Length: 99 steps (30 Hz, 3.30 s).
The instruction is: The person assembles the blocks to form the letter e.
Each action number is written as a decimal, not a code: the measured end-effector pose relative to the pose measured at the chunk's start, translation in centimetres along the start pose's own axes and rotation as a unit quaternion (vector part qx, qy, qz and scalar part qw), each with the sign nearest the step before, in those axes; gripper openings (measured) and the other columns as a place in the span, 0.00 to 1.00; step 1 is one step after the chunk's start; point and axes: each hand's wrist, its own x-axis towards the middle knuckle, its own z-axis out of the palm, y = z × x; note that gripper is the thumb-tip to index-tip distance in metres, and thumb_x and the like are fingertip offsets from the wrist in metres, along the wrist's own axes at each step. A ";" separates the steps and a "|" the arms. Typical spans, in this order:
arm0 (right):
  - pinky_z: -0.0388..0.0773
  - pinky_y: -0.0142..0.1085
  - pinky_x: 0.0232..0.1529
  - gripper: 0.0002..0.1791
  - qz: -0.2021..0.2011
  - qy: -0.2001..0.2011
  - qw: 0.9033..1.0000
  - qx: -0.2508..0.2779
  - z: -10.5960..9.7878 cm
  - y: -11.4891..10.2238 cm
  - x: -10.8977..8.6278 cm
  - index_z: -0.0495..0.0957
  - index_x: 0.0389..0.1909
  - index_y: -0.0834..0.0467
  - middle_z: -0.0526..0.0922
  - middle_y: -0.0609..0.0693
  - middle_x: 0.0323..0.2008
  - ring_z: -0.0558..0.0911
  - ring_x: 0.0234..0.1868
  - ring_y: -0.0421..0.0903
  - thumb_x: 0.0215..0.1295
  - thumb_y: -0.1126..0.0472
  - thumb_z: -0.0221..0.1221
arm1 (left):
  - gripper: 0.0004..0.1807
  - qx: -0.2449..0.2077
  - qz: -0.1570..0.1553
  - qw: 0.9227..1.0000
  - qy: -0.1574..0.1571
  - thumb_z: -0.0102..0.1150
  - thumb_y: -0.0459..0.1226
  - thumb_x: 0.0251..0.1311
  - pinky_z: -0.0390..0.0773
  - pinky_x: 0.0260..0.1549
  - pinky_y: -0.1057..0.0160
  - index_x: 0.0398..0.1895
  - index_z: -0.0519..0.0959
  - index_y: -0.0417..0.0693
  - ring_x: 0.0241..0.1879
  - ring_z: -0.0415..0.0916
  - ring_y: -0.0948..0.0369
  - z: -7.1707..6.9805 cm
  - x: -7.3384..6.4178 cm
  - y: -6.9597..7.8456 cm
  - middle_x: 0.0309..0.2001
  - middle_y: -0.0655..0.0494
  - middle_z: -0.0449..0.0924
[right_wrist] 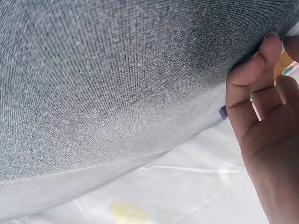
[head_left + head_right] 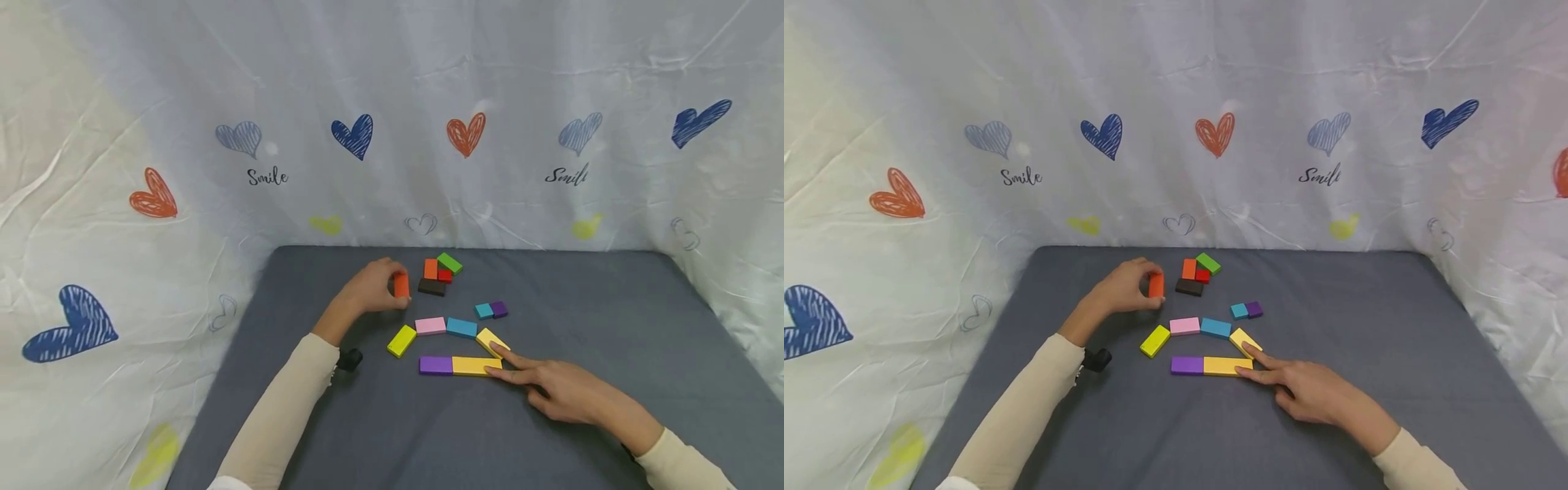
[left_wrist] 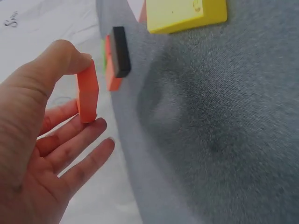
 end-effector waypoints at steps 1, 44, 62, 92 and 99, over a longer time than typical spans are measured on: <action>0.57 0.25 0.21 0.44 -0.001 0.001 1.000 0.001 0.0 0.0 0.0 0.66 0.80 0.36 0.55 0.49 0.84 0.55 0.19 0.29 0.69 0.73 0.59 | 0.34 -0.002 0.005 1.000 0.005 0.74 0.50 0.59 0.81 0.54 0.55 0.67 0.79 0.48 0.52 0.77 0.56 -0.2 -0.4 0.1 0.57 0.53 0.79; 0.57 0.26 0.21 0.43 -0.005 -0.003 1.000 0.008 -0.3 0.4 0.0 0.66 0.80 0.36 0.55 0.49 0.84 0.55 0.21 0.29 0.69 0.73 0.59 | 0.35 -0.057 -0.081 0.994 0.033 0.83 0.42 0.54 0.81 0.41 0.60 0.61 0.74 0.43 0.38 0.75 0.61 5.6 -15.4 6.1 0.47 0.54 0.77; 0.55 0.26 0.20 0.43 -0.004 -0.001 1.000 0.005 -0.2 0.4 0.1 0.66 0.80 0.36 0.55 0.48 0.84 0.54 0.20 0.29 0.69 0.73 0.59 | 0.35 -0.005 -0.110 0.994 0.023 0.86 0.43 0.50 0.83 0.41 0.55 0.57 0.75 0.45 0.35 0.76 0.59 6.4 -15.0 6.7 0.48 0.51 0.80; 0.56 0.26 0.21 0.45 -0.006 0.003 1.000 0.009 0.0 0.3 -0.1 0.66 0.80 0.37 0.55 0.49 0.84 0.55 0.21 0.29 0.68 0.74 0.58 | 0.33 0.013 -0.107 0.993 0.036 0.85 0.45 0.51 0.85 0.39 0.55 0.56 0.77 0.44 0.37 0.78 0.59 6.7 -14.8 6.9 0.47 0.51 0.81; 0.56 0.26 0.21 0.44 0.000 0.002 1.000 0.009 0.1 0.2 -0.3 0.66 0.80 0.36 0.55 0.49 0.84 0.55 0.20 0.29 0.68 0.74 0.58 | 0.34 0.011 -0.113 0.993 0.032 0.85 0.45 0.50 0.84 0.40 0.54 0.55 0.77 0.44 0.36 0.76 0.59 6.7 -14.9 7.1 0.46 0.51 0.81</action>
